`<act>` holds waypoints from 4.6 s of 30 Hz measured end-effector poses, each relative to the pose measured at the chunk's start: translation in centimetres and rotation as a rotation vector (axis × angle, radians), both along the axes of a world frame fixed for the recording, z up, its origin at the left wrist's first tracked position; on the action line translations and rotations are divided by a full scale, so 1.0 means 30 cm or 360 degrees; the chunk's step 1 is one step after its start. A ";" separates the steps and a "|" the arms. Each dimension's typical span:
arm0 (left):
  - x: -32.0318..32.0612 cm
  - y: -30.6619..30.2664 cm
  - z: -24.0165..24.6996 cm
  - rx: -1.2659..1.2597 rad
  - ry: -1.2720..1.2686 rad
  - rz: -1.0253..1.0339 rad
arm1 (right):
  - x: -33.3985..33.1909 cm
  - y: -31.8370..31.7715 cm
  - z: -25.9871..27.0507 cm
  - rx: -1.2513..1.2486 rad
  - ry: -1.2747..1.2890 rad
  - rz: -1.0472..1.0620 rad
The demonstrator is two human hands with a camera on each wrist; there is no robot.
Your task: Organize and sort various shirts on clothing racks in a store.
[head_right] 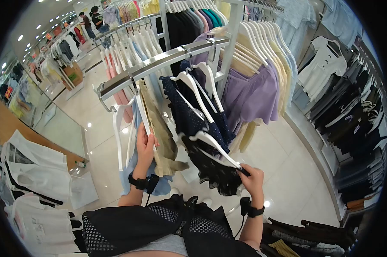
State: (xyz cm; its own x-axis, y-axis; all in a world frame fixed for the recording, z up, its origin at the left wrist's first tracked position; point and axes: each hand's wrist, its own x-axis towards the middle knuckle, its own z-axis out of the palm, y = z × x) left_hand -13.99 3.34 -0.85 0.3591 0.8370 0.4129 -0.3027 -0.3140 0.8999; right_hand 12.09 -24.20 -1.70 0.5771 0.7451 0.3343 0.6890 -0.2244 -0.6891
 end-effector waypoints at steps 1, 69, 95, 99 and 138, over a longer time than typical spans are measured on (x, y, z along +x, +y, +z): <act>0.008 -0.004 0.000 -0.0003 0.0004 -0.0009 | -0.018 0.036 0.044 0.0108 -0.0012 0.0037; -0.166 0.354 0.097 0.0751 0.0330 0.0624 | -0.319 0.562 0.246 0.0371 -0.0779 0.0753; -0.028 0.432 0.078 0.0451 0.0087 0.0476 | -0.283 0.513 0.183 0.0489 -0.0572 -0.0174; -0.031 0.460 0.055 0.0663 -0.0036 0.0622 | -0.210 0.503 0.154 0.0428 -0.0521 -0.0307; 0.683 -0.482 0.252 0.0815 0.0013 0.0701 | 0.512 -0.233 0.025 -0.0032 -0.0299 0.0278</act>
